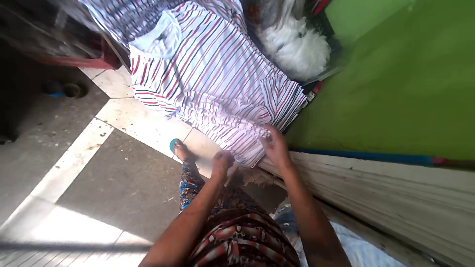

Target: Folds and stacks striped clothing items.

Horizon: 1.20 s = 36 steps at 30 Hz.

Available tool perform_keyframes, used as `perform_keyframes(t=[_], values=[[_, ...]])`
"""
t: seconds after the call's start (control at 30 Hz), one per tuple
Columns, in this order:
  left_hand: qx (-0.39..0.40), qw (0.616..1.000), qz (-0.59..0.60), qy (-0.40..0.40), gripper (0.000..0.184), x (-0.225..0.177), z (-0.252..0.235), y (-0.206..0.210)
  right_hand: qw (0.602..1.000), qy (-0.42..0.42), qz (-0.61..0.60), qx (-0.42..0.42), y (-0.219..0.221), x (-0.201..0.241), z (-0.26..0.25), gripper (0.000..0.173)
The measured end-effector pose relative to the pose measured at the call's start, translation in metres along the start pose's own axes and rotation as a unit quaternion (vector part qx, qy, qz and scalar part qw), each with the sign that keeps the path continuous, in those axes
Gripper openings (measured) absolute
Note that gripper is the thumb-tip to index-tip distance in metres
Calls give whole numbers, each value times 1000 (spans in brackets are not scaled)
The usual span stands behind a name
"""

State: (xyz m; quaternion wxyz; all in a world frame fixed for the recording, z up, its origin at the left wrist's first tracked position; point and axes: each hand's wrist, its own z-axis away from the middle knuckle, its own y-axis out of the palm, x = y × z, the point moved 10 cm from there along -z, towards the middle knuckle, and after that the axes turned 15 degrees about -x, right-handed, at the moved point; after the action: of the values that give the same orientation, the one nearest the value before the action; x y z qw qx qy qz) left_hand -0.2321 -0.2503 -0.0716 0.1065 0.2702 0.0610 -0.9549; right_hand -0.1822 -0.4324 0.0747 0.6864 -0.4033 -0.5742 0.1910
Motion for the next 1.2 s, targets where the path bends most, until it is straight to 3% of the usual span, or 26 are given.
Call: perform_keyframes(t=[0.07,0.17,0.23,0.33,0.43,0.53,0.6,0.63,0.77,1.03,1.13,1.2], values=[[22,999,-32,-1,23,15,-4,4,1000,-1,0,-6,7,-2,3,38],[43,995,-77,43,38,20,-11,17,995,5,38,96,50,-18,23,37],[24,995,-72,65,34,14,-15,20,991,18,45,125,64,-22,32,36],[3,995,-85,61,27,9,-20,21,994,48,6,95,57,-23,29,36],[-4,994,-90,69,24,3,-18,20,994,90,-50,34,16,-13,5,41],[-11,993,-72,95,18,-2,-12,13,994,39,-73,-66,-39,27,-9,39],[-4,993,-43,112,16,-6,-7,12,993,-7,-56,-99,-39,40,-6,39],[1,993,-25,113,14,-9,-3,13,995,-23,-43,-88,-22,38,-1,38],[29,997,25,67,12,-9,6,21,995,-13,28,91,75,-3,31,38],[55,996,67,32,9,-1,1,24,991,-10,35,131,74,-13,35,36],[75,994,80,-8,25,4,1,29,994,0,8,112,73,-18,37,35],[97,991,89,-38,18,7,4,33,995,35,-20,96,68,-21,32,36]])
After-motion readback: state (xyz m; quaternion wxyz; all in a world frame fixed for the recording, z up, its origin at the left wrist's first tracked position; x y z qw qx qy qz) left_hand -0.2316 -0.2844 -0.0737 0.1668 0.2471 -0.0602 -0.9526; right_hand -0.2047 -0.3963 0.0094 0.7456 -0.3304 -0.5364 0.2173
